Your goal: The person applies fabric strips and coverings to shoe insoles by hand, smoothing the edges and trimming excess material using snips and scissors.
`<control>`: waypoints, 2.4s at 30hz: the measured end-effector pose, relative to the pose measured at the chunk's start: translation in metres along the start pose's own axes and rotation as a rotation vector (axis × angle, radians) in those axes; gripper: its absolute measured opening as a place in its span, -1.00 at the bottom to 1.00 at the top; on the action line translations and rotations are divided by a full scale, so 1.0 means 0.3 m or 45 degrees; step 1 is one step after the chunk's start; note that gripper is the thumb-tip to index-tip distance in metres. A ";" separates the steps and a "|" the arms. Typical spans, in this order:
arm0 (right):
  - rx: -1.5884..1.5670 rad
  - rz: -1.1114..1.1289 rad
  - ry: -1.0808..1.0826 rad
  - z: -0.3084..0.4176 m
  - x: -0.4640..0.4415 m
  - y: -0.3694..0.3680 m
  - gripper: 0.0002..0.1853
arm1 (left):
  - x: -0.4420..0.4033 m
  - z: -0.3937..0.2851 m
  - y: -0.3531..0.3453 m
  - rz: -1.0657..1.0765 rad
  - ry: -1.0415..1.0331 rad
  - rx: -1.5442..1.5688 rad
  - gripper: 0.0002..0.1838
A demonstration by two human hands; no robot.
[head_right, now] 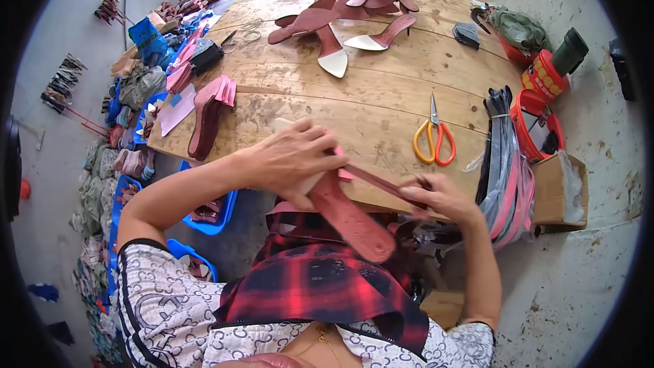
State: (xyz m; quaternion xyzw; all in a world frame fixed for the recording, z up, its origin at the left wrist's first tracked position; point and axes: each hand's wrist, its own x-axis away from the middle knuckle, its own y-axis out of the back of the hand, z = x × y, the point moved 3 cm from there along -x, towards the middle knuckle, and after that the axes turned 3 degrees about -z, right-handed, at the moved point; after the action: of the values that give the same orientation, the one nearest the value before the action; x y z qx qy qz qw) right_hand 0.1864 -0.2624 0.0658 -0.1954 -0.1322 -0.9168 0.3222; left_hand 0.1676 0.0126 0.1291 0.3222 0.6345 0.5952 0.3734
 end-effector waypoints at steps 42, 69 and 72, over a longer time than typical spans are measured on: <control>-1.130 -0.473 0.327 -0.118 0.166 -0.261 -0.56 | -0.106 -0.078 -0.088 0.566 0.268 1.165 -0.09; -1.215 -0.532 0.487 -0.013 -0.089 -0.255 -0.31 | -0.125 -0.168 -0.250 -0.224 0.803 2.400 -0.47; -1.577 -0.408 0.175 0.022 -0.083 -0.243 -0.41 | -0.108 -0.193 -0.217 -0.206 0.787 2.254 -0.41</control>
State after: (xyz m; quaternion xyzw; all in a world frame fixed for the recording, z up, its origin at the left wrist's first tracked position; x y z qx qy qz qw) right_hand 0.1593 -0.1912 0.0521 -0.2640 0.4149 -0.8706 0.0166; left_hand 0.1369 -0.0504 0.0679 0.2715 0.9476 -0.0722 -0.1520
